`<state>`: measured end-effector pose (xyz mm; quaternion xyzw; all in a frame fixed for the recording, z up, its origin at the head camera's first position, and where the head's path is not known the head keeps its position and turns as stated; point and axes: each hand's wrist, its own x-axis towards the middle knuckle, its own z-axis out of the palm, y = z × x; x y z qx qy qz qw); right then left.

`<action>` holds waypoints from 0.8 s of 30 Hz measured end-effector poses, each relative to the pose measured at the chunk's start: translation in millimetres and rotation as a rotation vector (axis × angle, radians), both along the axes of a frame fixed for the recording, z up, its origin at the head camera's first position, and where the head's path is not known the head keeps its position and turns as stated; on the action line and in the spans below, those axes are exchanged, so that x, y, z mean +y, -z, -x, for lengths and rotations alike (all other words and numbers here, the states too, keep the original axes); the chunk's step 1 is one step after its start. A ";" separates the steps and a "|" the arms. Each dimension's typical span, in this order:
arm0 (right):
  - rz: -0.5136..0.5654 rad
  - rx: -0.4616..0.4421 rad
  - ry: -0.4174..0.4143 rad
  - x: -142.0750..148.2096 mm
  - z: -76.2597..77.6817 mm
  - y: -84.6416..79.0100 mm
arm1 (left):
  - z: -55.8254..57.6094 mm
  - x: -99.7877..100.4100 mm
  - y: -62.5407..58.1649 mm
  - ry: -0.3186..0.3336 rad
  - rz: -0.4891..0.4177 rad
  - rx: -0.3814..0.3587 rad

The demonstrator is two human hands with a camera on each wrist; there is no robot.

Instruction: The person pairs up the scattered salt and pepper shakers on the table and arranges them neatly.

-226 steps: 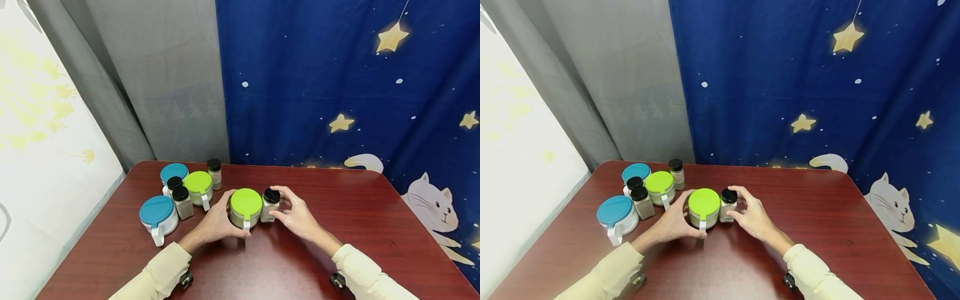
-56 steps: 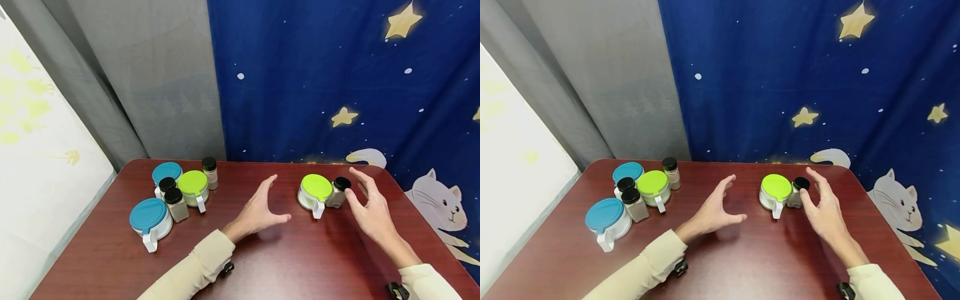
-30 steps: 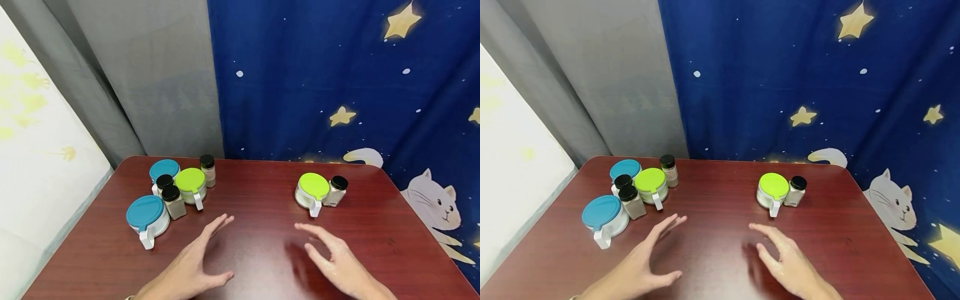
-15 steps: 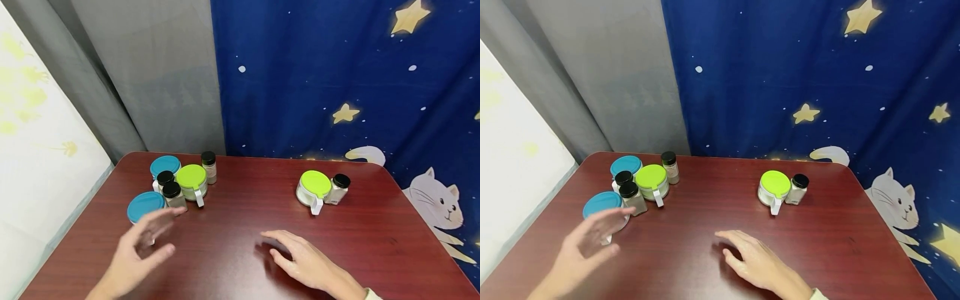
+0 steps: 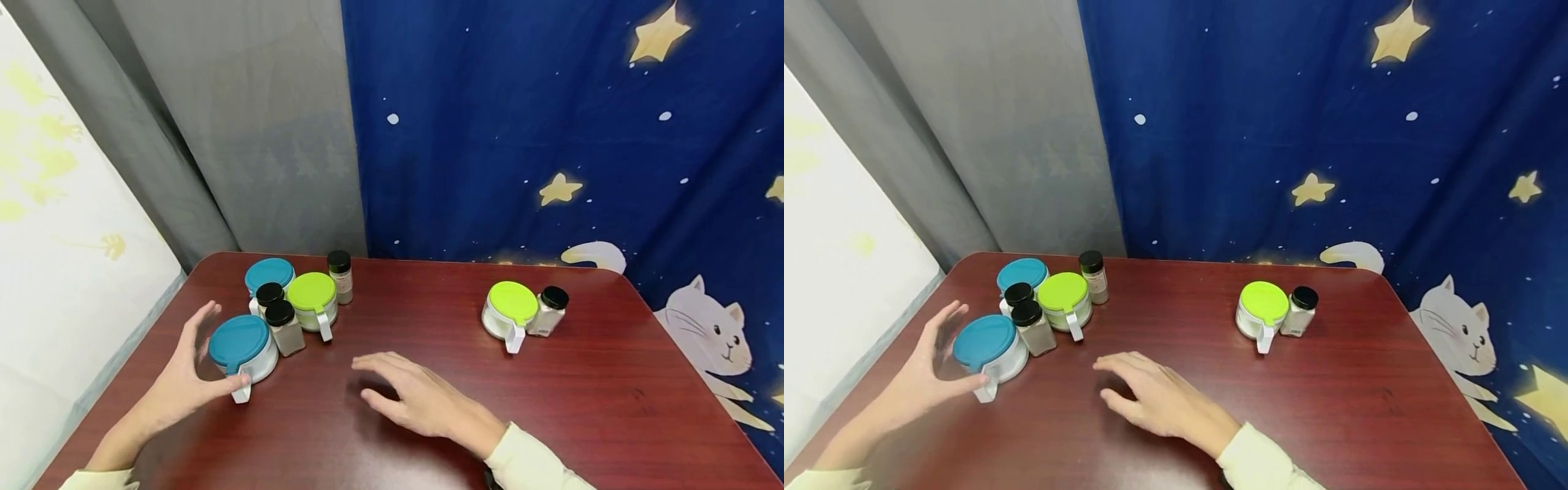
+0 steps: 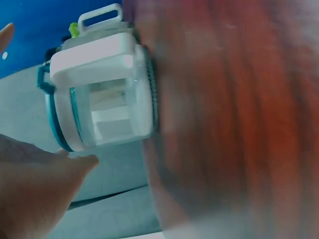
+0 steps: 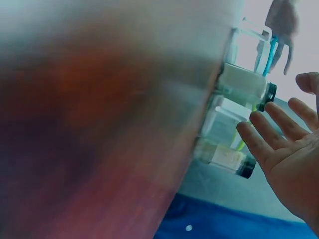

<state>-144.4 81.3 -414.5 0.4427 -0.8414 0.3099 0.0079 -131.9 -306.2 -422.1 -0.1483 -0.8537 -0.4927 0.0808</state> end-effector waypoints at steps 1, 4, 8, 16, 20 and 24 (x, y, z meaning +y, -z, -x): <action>-0.002 0.014 -0.002 -5.3 4.0 -1.8 | -0.3 0.0 2.0 -0.008 0.031 -0.015; -0.002 0.042 0.011 -24.1 18.6 -6.3 | 0.2 -0.9 6.2 -0.031 0.119 -0.039; -0.004 0.057 0.056 -54.8 39.1 -8.1 | 0.0 -6.4 8.9 -0.045 0.183 -0.020; -0.206 0.346 0.079 -107.7 62.8 -6.9 | -7.6 -17.3 13.7 0.005 0.189 -0.056; -0.273 0.446 0.072 -119.3 67.0 -2.8 | -8.6 -11.1 15.4 0.026 0.160 -0.072; -0.319 0.489 0.095 -120.1 68.9 3.5 | -8.8 -3.1 15.7 0.036 0.167 -0.079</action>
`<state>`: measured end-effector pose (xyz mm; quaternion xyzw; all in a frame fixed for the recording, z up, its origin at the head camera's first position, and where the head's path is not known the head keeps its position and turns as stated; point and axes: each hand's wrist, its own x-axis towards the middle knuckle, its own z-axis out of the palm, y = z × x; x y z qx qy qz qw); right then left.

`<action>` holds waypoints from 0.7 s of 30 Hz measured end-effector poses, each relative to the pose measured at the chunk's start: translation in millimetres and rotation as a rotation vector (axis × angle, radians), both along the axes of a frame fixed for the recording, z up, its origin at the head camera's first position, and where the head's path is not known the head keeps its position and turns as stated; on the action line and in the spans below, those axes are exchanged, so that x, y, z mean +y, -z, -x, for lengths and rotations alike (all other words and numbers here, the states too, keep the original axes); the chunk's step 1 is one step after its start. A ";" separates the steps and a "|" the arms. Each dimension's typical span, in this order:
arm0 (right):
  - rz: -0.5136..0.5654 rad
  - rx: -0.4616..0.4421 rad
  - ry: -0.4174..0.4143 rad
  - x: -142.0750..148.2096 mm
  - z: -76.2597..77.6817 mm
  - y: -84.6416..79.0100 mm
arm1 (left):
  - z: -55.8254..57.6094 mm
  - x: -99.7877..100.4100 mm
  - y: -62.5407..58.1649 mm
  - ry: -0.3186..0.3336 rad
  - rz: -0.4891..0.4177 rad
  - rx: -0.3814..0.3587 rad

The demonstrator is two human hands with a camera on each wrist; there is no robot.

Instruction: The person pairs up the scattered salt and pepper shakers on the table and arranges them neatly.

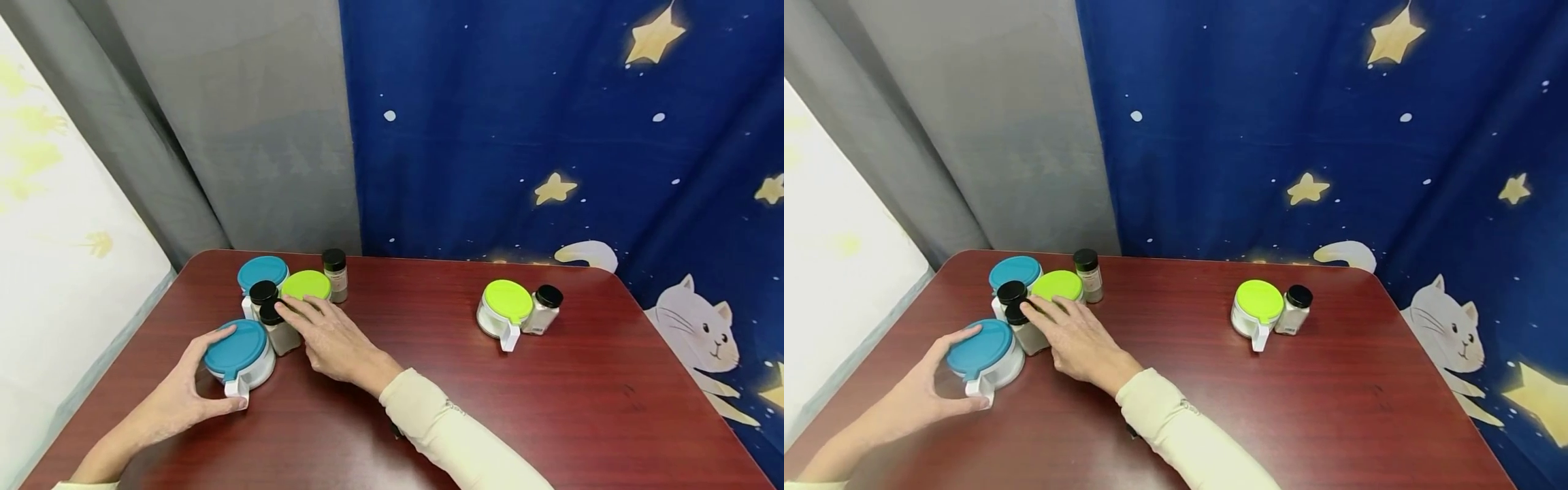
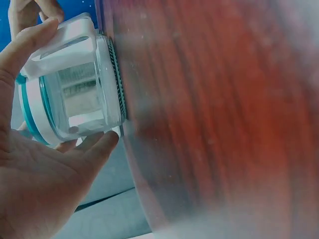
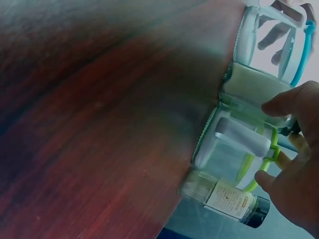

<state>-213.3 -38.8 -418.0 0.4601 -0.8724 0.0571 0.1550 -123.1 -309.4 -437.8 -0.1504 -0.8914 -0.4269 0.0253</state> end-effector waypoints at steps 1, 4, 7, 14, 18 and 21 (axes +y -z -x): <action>-0.002 -0.009 0.013 0.3 -0.1 0.8 | -0.5 1.3 -0.4 0.002 0.003 -0.003; 0.030 -0.055 0.045 0.3 -0.1 1.4 | -1.8 3.6 -1.1 0.013 -0.008 -0.013; 0.085 -0.086 0.043 -2.2 0.3 -0.5 | -3.5 5.9 -0.5 0.037 -0.036 -0.016; 0.135 -0.083 0.031 -0.7 -3.6 -3.0 | -4.3 10.1 5.3 0.086 -0.097 -0.028; 0.155 -0.092 -0.003 7.2 -8.1 -1.7 | -2.8 9.1 6.0 0.112 -0.096 -0.002; 0.159 -0.082 -0.046 10.7 -10.3 0.9 | -1.5 7.6 6.7 0.117 -0.098 0.018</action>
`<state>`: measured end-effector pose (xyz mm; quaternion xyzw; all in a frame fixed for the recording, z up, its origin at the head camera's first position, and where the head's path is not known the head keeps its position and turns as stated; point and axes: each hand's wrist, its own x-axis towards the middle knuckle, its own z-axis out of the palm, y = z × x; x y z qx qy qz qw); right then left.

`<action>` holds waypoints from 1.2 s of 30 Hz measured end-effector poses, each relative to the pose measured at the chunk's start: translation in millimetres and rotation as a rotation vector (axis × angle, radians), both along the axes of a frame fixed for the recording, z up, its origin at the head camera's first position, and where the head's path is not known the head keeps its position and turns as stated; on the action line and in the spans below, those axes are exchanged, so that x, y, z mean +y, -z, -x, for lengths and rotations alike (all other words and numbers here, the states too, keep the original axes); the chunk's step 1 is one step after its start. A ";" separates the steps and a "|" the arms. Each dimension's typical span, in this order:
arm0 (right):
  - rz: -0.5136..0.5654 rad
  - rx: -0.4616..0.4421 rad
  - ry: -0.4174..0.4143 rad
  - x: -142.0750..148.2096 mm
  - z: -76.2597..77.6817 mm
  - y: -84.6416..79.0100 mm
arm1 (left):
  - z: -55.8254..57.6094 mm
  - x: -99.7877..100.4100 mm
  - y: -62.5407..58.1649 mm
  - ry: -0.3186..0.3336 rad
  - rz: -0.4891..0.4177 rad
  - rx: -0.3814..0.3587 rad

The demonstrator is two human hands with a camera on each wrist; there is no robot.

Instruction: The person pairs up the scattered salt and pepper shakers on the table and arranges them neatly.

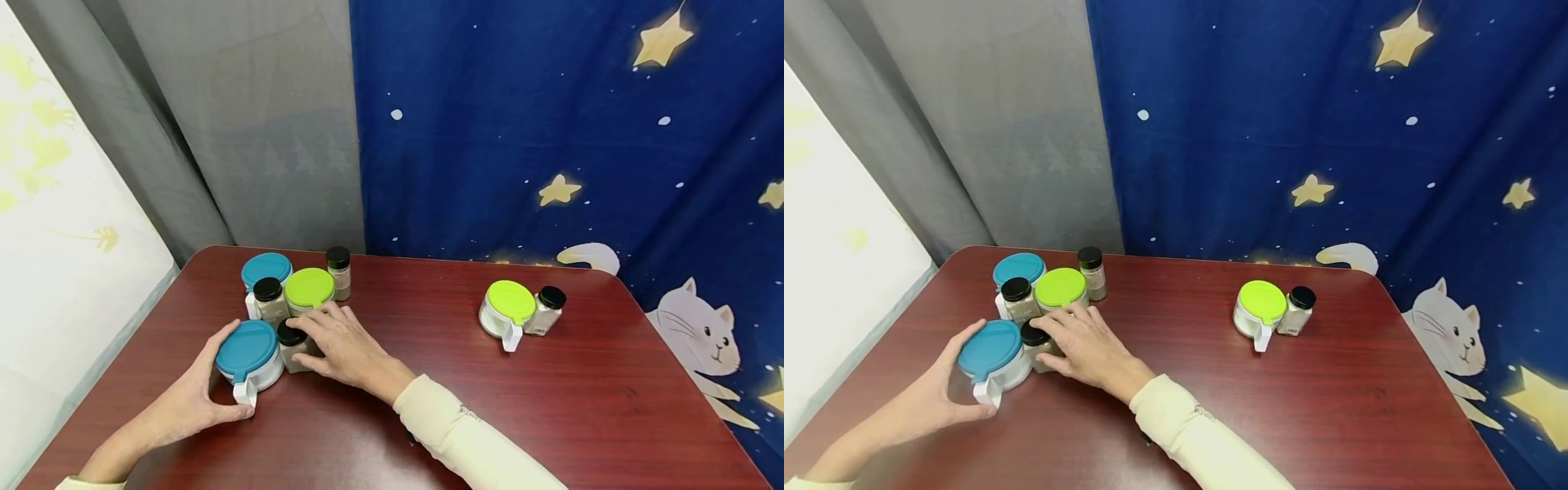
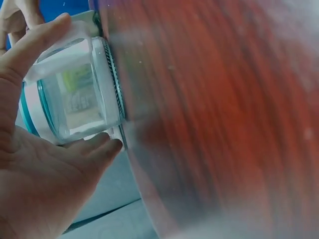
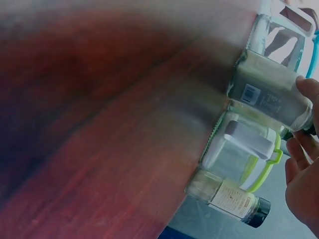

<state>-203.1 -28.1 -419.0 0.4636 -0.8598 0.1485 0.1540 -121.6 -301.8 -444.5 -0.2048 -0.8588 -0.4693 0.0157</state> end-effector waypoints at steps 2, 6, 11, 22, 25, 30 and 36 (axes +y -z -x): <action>0.023 -0.019 -0.031 1.0 -1.1 1.5 | 0.7 -1.4 0.6 -0.011 0.003 -0.003; 0.085 -0.136 -0.091 1.4 -3.1 4.3 | 2.2 -3.4 2.1 -0.030 -0.009 -0.007; 0.189 -0.270 -0.113 1.8 -4.3 8.3 | 4.2 -1.1 2.3 -0.031 -0.063 -0.018; 0.410 -0.430 -0.107 8.3 -14.7 14.1 | -1.4 9.3 -1.3 -0.071 -0.123 -0.079; 0.440 -0.433 -0.120 11.2 -16.6 14.5 | -3.2 12.1 -2.1 -0.074 -0.113 -0.092; 0.440 -0.403 -0.117 18.4 -21.8 14.0 | -7.3 17.3 -3.5 -0.076 -0.091 -0.086; 0.446 -0.370 -0.134 24.1 -25.8 11.5 | -11.1 21.7 -4.2 -0.079 -0.080 -0.091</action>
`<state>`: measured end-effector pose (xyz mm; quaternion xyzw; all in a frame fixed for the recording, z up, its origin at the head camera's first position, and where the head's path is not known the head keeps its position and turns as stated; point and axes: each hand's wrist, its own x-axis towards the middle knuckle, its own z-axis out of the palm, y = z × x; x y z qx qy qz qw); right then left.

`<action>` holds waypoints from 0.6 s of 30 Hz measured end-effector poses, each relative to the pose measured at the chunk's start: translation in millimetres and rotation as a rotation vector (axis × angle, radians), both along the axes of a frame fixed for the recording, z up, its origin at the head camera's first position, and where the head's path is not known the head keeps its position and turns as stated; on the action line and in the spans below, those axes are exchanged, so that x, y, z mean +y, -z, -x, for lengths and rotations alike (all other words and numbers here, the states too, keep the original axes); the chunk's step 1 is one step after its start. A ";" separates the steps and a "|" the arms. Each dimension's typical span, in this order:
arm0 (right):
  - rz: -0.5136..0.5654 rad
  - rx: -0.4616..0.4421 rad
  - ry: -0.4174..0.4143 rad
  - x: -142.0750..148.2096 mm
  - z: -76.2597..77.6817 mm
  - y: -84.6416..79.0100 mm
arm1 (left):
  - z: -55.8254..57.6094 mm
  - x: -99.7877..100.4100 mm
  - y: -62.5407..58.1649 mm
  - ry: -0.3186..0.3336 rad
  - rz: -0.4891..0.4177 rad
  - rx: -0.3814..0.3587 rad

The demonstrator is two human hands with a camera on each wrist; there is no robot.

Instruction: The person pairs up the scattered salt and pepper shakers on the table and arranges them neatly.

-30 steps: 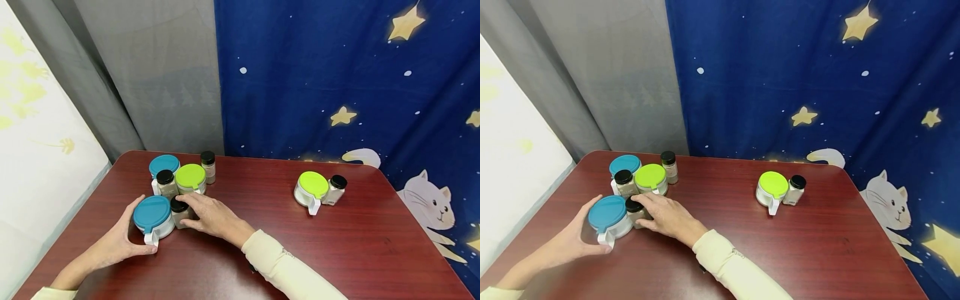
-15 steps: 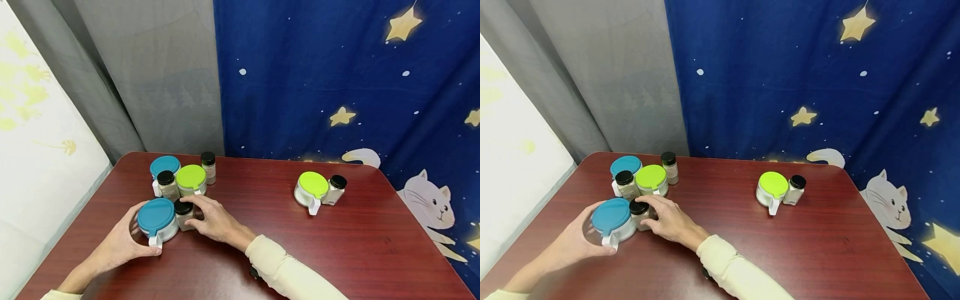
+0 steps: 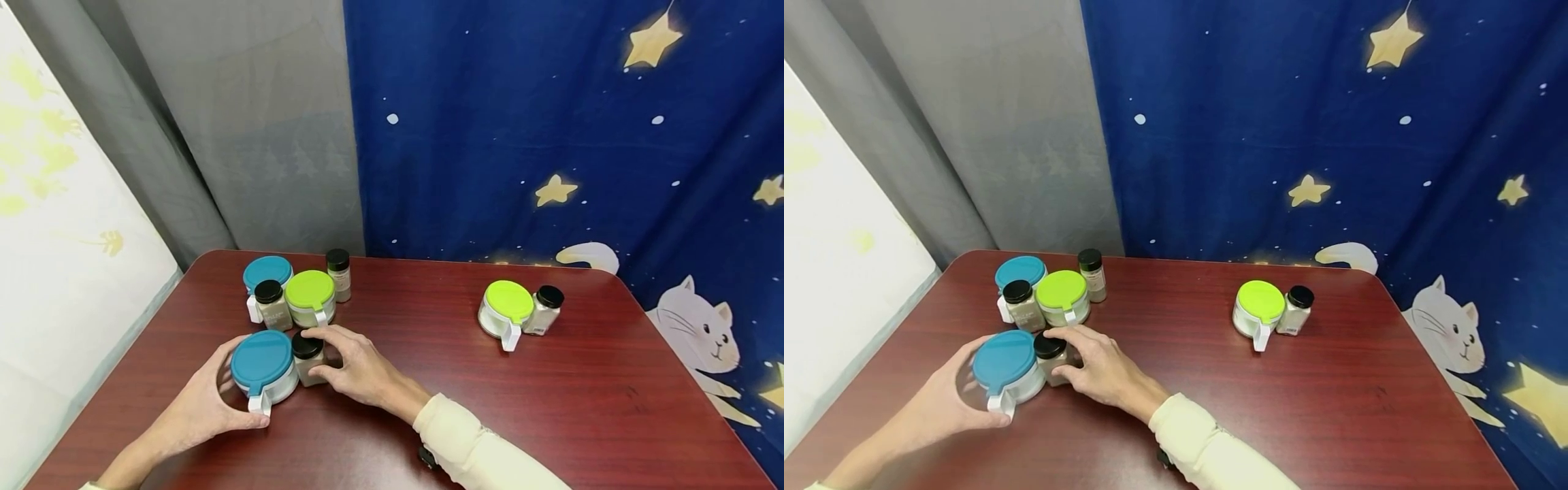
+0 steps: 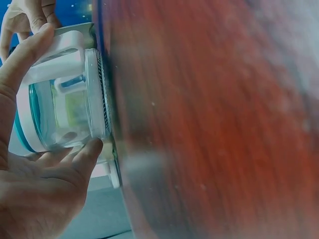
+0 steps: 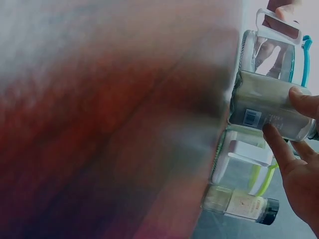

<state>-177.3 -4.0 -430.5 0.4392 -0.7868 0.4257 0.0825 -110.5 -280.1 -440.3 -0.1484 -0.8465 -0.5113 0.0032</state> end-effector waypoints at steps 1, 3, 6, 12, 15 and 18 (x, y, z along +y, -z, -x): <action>0.002 0.005 -0.002 0.5 -0.5 -0.7 | -0.5 0.5 -0.2 -0.002 -0.005 -0.004; 0.006 0.013 -0.005 1.4 -1.2 -1.9 | -1.4 2.0 -1.0 -0.002 -0.014 -0.005; 0.014 0.009 -0.007 3.2 -2.1 -2.1 | -2.0 4.8 -1.8 -0.001 -0.020 0.000; 0.036 0.001 -0.011 5.2 -2.5 -1.0 | -2.4 7.7 -1.6 0.001 -0.012 0.006; 0.043 -0.008 -0.010 6.0 -2.1 -0.3 | -2.0 7.7 -0.2 0.003 -0.012 0.008; 0.050 -0.021 -0.011 7.3 -2.1 0.4 | -1.4 8.2 0.5 0.000 -0.008 0.004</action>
